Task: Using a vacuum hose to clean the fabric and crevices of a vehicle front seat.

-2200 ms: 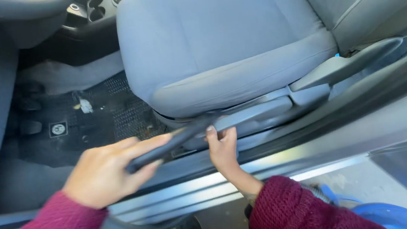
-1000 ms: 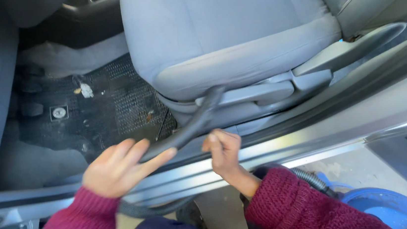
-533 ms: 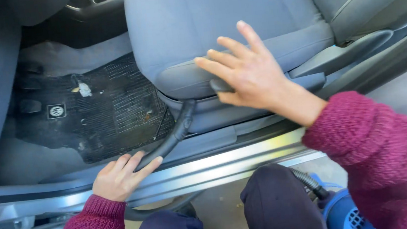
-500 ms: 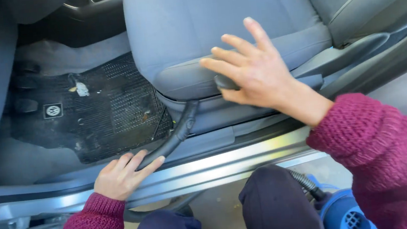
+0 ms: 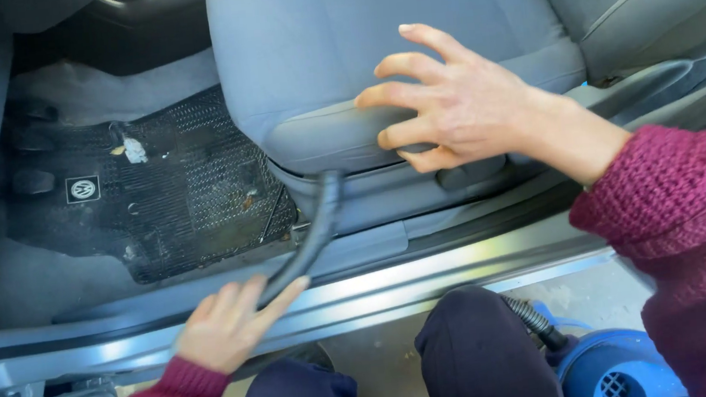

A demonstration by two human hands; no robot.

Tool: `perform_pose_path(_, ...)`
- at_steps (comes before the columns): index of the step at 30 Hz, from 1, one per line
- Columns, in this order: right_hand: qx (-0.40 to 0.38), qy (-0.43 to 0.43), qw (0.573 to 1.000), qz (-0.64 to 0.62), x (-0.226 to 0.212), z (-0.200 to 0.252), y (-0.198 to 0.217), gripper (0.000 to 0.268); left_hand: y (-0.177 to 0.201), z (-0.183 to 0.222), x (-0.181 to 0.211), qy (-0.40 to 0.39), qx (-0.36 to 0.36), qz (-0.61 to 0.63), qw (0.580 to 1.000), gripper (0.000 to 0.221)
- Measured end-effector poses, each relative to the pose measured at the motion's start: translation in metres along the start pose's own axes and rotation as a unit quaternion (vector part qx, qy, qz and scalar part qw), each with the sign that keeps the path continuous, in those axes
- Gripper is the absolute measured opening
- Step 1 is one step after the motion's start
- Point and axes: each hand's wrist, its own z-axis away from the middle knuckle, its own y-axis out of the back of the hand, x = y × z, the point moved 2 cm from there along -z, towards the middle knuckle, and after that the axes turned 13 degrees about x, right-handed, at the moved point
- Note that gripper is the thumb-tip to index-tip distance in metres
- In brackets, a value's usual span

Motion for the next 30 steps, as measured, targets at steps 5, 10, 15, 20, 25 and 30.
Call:
perform_pose_path(5, 0.012, 0.001, 1.0, 0.017, -0.001, -0.002, 0.005, 0.021, 0.001, -0.079, 0.036, -0.047, 0.038, 0.058, 0.996, 0.077)
perform_pose_path(10, 0.027, 0.022, 0.999, 0.028, -0.003, 0.001, 0.007, 0.022, -0.005, -0.024, 0.004, -0.04, 0.027, 0.037, 0.998, 0.079)
perform_pose_path(15, 0.052, -0.005, 0.999, 0.014, -0.006, 0.0, 0.011, 0.02, -0.003, -0.034, 0.008, -0.023, 0.028, 0.039, 0.999, 0.078)
perform_pose_path(20, 0.068, -0.025, 0.996, 0.058, -0.005, 0.011, 0.01, 0.026, -0.022, -0.082, 0.012, -0.048, 0.047, 0.05, 0.997, 0.074)
perform_pose_path(25, 0.089, 0.006, 0.986, 0.139, -0.023, 0.007, 0.015, 0.021, -0.006, -0.007, -0.039, 0.033, -0.046, 0.127, 0.99, 0.062)
perform_pose_path(30, 0.096, -0.028, 0.987, 0.122, -0.024, 0.012, 0.012, 0.019, 0.003, -0.094, 0.005, -0.029, -0.069, 0.173, 0.982, 0.072)
